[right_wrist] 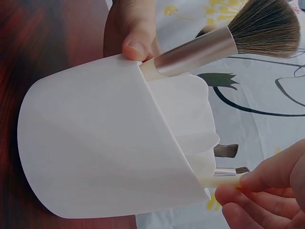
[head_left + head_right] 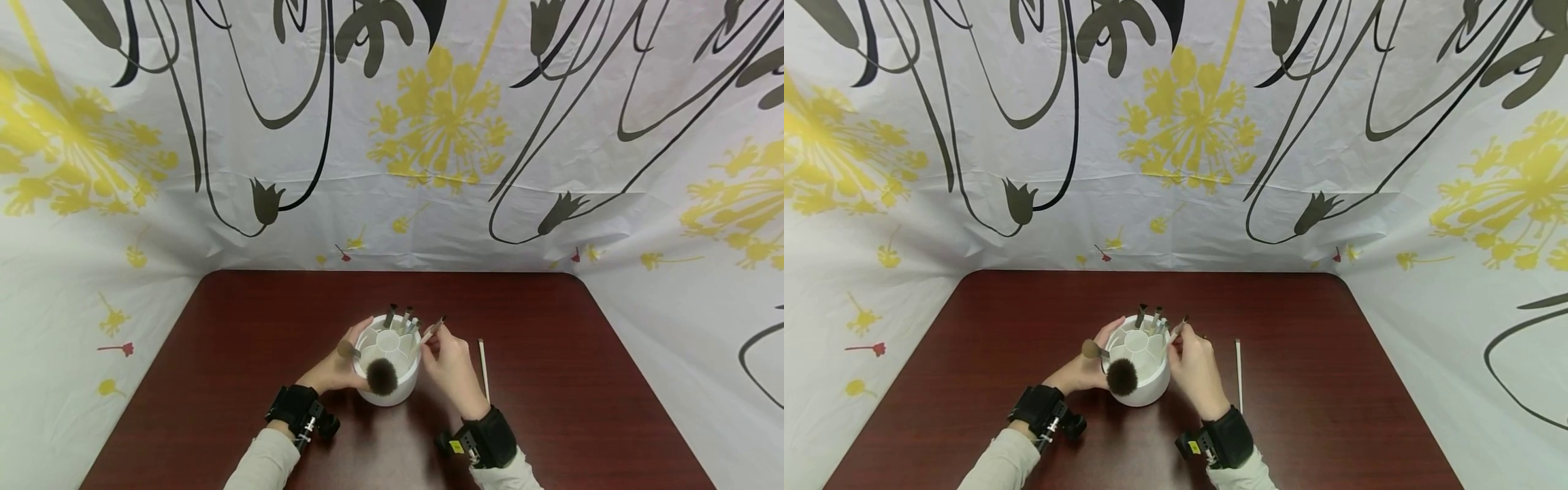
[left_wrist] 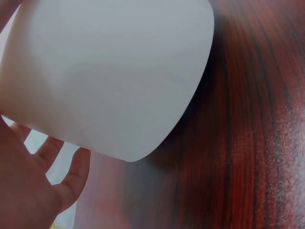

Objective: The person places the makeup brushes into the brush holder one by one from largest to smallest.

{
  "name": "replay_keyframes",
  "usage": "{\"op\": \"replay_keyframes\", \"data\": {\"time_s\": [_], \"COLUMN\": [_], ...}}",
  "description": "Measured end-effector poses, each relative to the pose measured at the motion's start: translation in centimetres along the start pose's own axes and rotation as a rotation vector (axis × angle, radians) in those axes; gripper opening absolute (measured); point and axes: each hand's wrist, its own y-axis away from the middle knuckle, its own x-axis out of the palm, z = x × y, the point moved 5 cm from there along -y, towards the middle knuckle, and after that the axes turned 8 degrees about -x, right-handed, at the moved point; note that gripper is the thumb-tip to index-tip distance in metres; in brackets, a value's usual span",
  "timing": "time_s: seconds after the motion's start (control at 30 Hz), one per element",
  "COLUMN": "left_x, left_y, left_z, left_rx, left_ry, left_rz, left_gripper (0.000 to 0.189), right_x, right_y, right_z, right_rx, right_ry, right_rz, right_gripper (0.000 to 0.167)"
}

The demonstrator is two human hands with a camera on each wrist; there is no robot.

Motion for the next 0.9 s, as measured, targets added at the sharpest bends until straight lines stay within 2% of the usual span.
{"op": "replay_keyframes", "data": {"time_s": [0.17,0.33,0.9], "left_x": [0.01,-0.01,0.06], "left_y": [-0.03,-0.11,-0.07], "left_z": [0.05,0.06,0.06], "left_rx": [-0.006,0.015,-0.022], "left_ry": [0.015,-0.001,0.029], "left_rz": [0.006,-0.011,0.011], "left_gripper": [0.108,0.108,0.109], "right_x": [0.03,0.28,-0.34], "right_y": [0.15,0.17,0.39], "right_z": [0.14,-0.02,-0.47], "right_rx": [0.001,-0.007,-0.011], "right_ry": [-0.013,-0.006,0.024], "right_rz": [0.019,0.029,0.014], "right_gripper": [0.021,0.021,0.017]}}
